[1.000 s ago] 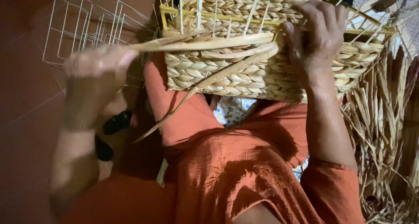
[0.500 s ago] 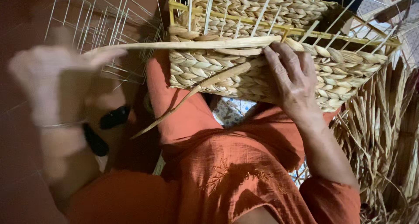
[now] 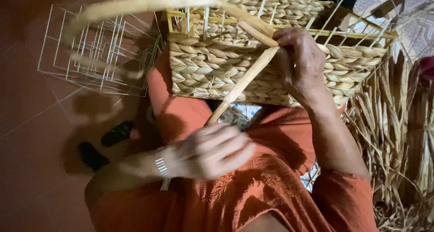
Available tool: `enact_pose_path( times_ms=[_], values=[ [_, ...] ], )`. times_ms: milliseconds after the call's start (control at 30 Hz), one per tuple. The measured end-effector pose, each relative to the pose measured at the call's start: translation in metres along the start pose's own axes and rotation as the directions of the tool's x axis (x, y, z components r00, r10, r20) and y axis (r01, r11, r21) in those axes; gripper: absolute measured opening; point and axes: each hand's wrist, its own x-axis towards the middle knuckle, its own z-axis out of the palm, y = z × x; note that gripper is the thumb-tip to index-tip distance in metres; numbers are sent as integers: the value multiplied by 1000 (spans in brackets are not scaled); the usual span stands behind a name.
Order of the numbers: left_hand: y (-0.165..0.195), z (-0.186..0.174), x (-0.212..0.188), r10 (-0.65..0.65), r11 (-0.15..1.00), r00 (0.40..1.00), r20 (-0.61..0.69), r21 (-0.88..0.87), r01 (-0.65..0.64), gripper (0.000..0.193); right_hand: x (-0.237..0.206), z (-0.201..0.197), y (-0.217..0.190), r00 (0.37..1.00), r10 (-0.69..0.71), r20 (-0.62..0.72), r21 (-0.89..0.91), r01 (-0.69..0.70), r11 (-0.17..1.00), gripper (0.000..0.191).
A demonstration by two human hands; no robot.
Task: The person weaves a rectangular basket by hand, interlacing dried palm strips through a wire frame. They repeatedly pull strips through the weave, adjust tension, and rotate the basket to continue the pattern.
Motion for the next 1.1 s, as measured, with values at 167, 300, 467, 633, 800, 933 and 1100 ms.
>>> enact_pose_path(
  times_ms=[167,300,467,633,800,933,1100],
  values=[
    [-20,71,5,-195,905,980,-32,380,192,19,2,2,7,1000,-6,-17,54,7,999,21],
    [-53,60,-18,-279,817,947,-160,480,321,15,0,8,16,999,-33,-26,94,35,995,18],
    [-93,48,3,-172,734,940,-295,598,322,44,4,2,18,994,106,34,69,-108,992,14],
    [-140,64,29,-97,677,867,-489,606,418,31,14,-4,8,999,37,19,100,-39,994,20],
    [-146,78,0,102,841,828,-551,492,224,24,20,-1,5,995,-26,92,-173,42,984,20],
    [-118,86,-8,-30,966,977,-213,246,83,24,19,1,9,999,10,31,-16,-10,1000,13],
    [-114,79,19,-149,887,951,-270,389,249,37,13,-8,5,987,135,82,66,-140,988,12]
  ],
)
